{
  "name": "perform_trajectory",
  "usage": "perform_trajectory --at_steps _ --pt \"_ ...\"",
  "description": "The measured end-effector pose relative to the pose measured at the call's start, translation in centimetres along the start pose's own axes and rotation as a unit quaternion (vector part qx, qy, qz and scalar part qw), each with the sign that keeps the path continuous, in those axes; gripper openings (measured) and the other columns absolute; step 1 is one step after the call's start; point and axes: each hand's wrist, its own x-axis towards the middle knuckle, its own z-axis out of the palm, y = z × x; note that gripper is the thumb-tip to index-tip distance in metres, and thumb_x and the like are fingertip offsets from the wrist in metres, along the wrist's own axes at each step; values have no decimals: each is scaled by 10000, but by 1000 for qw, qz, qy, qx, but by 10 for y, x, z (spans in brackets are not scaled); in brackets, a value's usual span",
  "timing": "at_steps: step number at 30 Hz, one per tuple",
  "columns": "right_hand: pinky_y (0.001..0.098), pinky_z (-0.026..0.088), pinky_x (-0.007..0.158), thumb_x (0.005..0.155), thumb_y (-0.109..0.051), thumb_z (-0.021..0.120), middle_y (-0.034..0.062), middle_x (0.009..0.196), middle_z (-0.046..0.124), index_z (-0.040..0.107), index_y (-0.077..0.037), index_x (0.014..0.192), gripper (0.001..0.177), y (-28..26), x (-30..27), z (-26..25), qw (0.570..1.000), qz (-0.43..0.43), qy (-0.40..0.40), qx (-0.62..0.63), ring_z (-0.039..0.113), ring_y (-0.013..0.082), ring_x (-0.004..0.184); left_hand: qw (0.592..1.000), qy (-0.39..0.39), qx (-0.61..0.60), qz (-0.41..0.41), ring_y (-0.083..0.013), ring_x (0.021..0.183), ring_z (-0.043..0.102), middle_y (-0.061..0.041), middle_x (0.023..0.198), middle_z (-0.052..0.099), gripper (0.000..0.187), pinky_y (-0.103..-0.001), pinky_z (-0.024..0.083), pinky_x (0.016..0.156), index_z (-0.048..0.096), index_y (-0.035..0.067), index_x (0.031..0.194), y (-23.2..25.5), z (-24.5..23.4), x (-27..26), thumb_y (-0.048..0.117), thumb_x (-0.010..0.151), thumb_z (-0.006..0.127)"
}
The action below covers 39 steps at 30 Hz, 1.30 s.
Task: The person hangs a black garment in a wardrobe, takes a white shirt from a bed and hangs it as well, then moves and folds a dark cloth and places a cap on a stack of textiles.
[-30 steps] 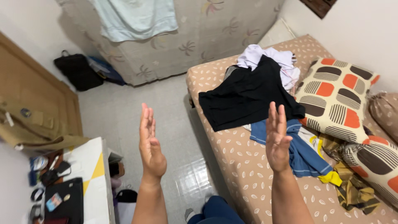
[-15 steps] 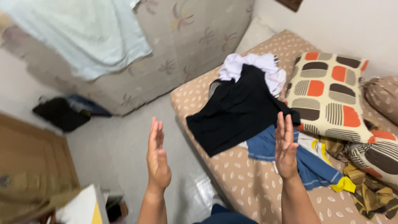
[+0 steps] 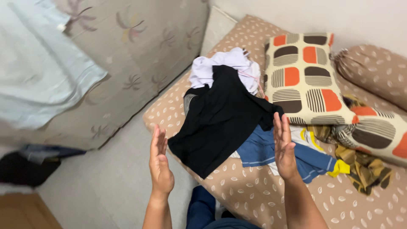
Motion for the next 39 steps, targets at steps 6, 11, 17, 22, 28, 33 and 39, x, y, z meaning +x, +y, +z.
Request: perform_trajectory --at_steps 6,11,17,22,28,33,39 --pt "462 5 1277 980 -784 213 226 1734 71 -31 -36 1641 1026 16 30 1 997 16 71 -12 59 349 1618 996 -77 -37 -14 -358 1553 351 -181 1714 260 869 -493 293 1259 278 -23 1598 -34 12 72 649 1055 370" --pt "464 2 1268 953 -800 225 215 1736 72 -23 -61 1649 1045 39 60 5 992 44 118 -31 45 343 1615 992 -115 -51 -29 -368 1548 356 -196 1694 292 875 -498 294 1259 272 -32 1599 -80 20 124 649 1058 358" --pt "477 28 1279 965 -798 218 218 1734 104 15 -89 1658 1013 78 96 9 983 58 163 -59 82 353 1615 981 -167 -88 -49 -389 1543 354 -219 1687 290 867 -501 292 1262 270 -46 1595 -133 35 171 634 1064 363" --pt "484 55 1284 1012 -751 206 221 1731 123 38 -90 1653 936 112 127 5 979 58 180 -72 109 365 1613 975 -193 -84 -64 -391 1530 381 -221 1678 314 844 -495 304 1250 292 -42 1591 -166 44 201 617 1069 366" --pt "497 87 1254 1000 -718 204 218 1697 224 81 -96 1649 908 205 165 -45 963 129 228 -67 186 350 1581 971 -216 -57 -88 -359 1494 439 -204 1652 367 747 -474 355 1218 329 -23 1579 -208 58 224 537 1086 350" --pt "399 290 1234 1107 -509 346 204 1548 498 364 -38 1566 659 340 193 -109 932 163 248 -208 439 320 1495 961 -240 -38 -129 -346 1467 471 -196 1623 414 616 -454 358 1203 347 -21 1569 -238 69 225 364 1089 377" --pt "421 429 1099 1067 -319 504 283 1353 621 563 18 1406 482 414 214 -130 851 231 223 -417 583 412 1280 947 -267 -46 -173 -335 1468 452 -223 1611 401 587 -445 335 1196 314 -22 1570 -260 61 212 274 1069 387"
